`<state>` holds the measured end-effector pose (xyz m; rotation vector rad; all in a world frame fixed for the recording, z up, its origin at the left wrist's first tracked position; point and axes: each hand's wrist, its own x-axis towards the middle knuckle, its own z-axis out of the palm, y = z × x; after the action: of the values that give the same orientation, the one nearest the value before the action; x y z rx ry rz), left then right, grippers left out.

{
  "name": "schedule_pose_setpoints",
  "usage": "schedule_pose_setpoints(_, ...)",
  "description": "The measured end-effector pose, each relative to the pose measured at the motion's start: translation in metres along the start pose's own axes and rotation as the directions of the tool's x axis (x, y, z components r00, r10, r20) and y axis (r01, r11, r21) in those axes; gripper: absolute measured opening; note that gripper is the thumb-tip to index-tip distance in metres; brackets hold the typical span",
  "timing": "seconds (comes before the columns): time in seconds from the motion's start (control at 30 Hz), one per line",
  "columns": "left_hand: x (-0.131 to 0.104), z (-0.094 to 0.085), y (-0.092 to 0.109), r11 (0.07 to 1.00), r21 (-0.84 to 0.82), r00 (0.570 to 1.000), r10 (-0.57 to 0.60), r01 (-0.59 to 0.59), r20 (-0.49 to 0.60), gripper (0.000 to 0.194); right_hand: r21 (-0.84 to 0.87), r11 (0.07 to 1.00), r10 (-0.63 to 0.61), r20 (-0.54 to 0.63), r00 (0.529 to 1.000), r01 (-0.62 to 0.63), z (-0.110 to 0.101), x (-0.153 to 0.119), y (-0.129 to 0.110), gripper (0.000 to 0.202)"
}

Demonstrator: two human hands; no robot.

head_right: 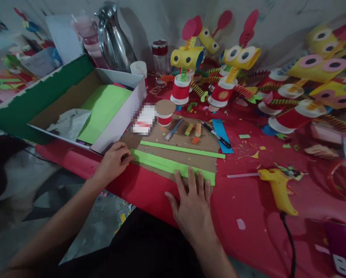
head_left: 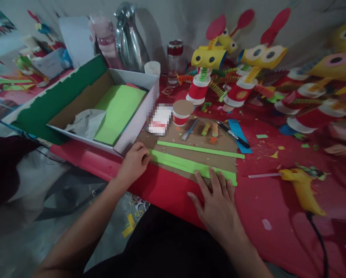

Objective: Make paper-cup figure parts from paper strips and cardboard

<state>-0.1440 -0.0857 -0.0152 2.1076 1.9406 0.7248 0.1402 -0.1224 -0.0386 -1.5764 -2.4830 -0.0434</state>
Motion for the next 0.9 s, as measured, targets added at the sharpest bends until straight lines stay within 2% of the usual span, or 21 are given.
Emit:
schedule_pose_setpoints(0.17, -0.003, 0.004, -0.002, 0.984, -0.112, 0.991, -0.136, 0.137, 0.019, 0.017, 0.014, 1.000, 0.010, 0.004, 1.000, -0.010, 0.000, 0.001, 0.000, 0.056)
schedule_pose_setpoints(0.27, -0.005, 0.008, -0.002, 0.967, -0.167, 0.980, -0.197, 0.191, -0.018, 0.005, 0.013, 1.000, 0.018, 0.000, 1.000, -0.018, 0.000, 0.001, -0.001, 0.057)
schedule_pose_setpoints(0.3, -0.006, 0.009, -0.001, 0.979, -0.127, 0.985, -0.164, 0.157, -0.051, 0.007, 0.013, 1.000, 0.019, -0.002, 1.000, -0.019, 0.000, 0.001, -0.001, 0.057)
schedule_pose_setpoints(0.37, -0.008, 0.010, 0.003, 0.999, 0.030, 0.998, 0.013, -0.011, -0.065, 0.025, 0.014, 1.000, 0.015, -0.006, 1.000, -0.015, 0.000, 0.001, -0.002, 0.056)
schedule_pose_setpoints(0.4, -0.010, 0.010, 0.006, 0.986, 0.109, 0.992, 0.128, -0.126, -0.011, 0.032, 0.015, 1.000, 0.012, -0.007, 1.000, -0.012, -0.001, 0.001, -0.002, 0.056)
schedule_pose_setpoints(0.47, -0.014, 0.008, 0.014, 0.926, 0.200, 0.943, 0.290, -0.319, 0.164, 0.040, 0.011, 1.000, 0.007, -0.007, 1.000, -0.007, -0.001, 0.001, -0.002, 0.055)
schedule_pose_setpoints(0.53, -0.019, 0.006, 0.024, 0.886, 0.252, 0.904, 0.315, -0.389, 0.289, 0.041, 0.004, 1.000, 0.007, 0.002, 1.000, -0.007, -0.002, 0.001, -0.003, 0.055)
schedule_pose_setpoints(0.6, -0.024, 0.004, 0.034, 0.880, 0.327, 0.918, 0.245, -0.345, 0.311, 0.044, -0.001, 1.000, 0.009, 0.015, 1.000, -0.009, -0.003, 0.002, -0.003, 0.055)
schedule_pose_setpoints(0.73, -0.035, 0.005, 0.052, 0.888, 0.395, 0.953, 0.132, -0.236, 0.274, 0.050, 0.006, 1.000, 0.021, 0.029, 0.999, -0.021, -0.004, 0.002, -0.003, 0.056)
schedule_pose_setpoints(0.9, -0.040, 0.011, 0.053, 0.903, 0.383, 0.961, 0.097, -0.194, 0.260, 0.052, 0.024, 0.999, 0.037, 0.024, 0.999, -0.037, -0.006, 0.003, -0.005, 0.058)
